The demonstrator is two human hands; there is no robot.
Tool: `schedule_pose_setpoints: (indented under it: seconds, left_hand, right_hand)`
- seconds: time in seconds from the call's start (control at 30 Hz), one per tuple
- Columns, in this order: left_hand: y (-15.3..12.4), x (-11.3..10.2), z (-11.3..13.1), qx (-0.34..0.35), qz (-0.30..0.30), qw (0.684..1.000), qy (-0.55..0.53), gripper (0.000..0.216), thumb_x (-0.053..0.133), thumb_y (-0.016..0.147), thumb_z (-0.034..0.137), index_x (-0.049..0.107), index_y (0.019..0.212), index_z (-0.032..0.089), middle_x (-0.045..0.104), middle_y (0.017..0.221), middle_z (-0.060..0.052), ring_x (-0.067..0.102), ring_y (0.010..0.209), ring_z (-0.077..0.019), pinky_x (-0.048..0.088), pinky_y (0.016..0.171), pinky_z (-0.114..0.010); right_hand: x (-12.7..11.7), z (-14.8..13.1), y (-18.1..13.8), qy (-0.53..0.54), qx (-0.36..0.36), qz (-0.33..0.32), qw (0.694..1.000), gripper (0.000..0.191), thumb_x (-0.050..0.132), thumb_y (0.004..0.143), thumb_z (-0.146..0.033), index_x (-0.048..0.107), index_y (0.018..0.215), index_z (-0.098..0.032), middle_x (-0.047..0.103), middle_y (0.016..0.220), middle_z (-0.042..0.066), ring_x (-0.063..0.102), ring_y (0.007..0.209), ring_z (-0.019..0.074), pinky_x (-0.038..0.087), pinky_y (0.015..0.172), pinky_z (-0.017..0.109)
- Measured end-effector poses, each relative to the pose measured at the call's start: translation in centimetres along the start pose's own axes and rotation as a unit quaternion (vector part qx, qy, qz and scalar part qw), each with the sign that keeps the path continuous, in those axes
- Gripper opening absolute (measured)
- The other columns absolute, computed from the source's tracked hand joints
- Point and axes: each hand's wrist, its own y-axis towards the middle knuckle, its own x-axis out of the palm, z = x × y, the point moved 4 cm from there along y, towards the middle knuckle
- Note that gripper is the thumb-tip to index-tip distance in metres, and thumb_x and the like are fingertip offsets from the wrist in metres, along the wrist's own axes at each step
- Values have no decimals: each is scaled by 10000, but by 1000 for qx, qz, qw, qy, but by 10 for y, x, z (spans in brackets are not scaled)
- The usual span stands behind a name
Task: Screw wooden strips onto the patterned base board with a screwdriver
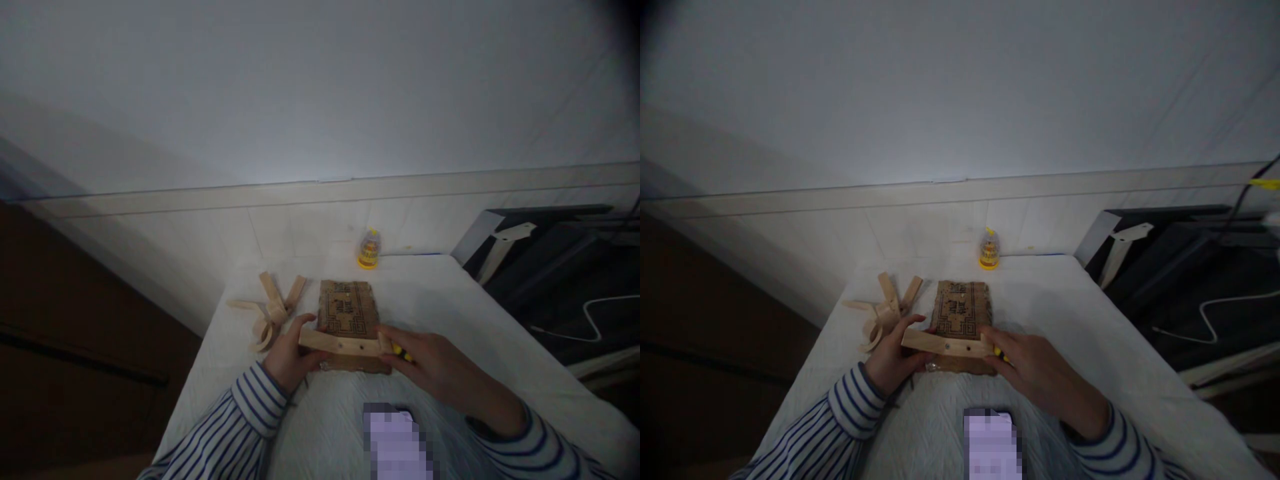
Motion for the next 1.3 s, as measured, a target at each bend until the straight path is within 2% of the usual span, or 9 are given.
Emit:
schedule_pose_setpoints:
  seconds: [0.23,0.37,0.5,0.8,1.0,1.13,1.3]
  left_hand:
    - [-1,3,-2,-18,4,1000,-17,550,664,658,201,369,1122,210,635,1010,-88,656,754,-210,560,563,-326]
    - [-1,3,-4,-25,11,1000,-5,541,658,662,194,366,1117,203,648,943,-76,658,684,-197,554,520,-306]
    - [0,3,-4,-28,6,1000,6,539,657,670,207,358,1118,200,643,932,-76,656,652,-192,552,495,-303]
    - [0,3,-4,-27,-4,1000,7,541,657,674,225,350,1118,207,649,906,-69,657,767,-224,551,524,-302]
    - [0,3,-3,-19,-10,1000,8,539,651,683,237,339,1121,211,631,993,-78,648,634,-172,546,493,-296]
    - [-2,3,1,-18,2,999,26,522,643,685,228,344,1111,198,638,971,-79,633,567,-153,539,473,-292]
    - [-5,3,2,-6,11,999,39,524,649,682,212,351,1113,202,648,943,-75,643,604,-162,537,482,-271]
  right_hand:
    - [-2,-2,1,-9,-2,-8,1000,338,438,880,-328,456,1198,-212,679,921,59,656,753,194,482,610,291]
    - [-3,-4,1,-11,8,-21,1000,291,445,876,-335,497,1131,-205,679,813,32,648,673,183,451,551,270]
    - [-4,-5,1,-18,12,-24,999,295,441,879,-339,491,1126,-185,675,846,53,644,708,196,456,588,290]
    - [-5,-6,2,-11,26,-26,999,290,436,878,-321,499,1118,-172,673,857,62,641,732,202,464,610,301]
    - [-4,-6,1,-5,23,-16,1000,271,434,878,-328,512,1100,-193,664,797,37,631,680,187,447,566,282]
    - [-5,-7,0,-6,12,1,1000,283,443,873,-318,506,1116,-186,669,849,56,633,725,195,452,602,290]
    - [-8,-10,0,-8,20,-13,1000,260,445,867,-301,516,1095,-199,672,834,44,633,710,192,448,587,285]
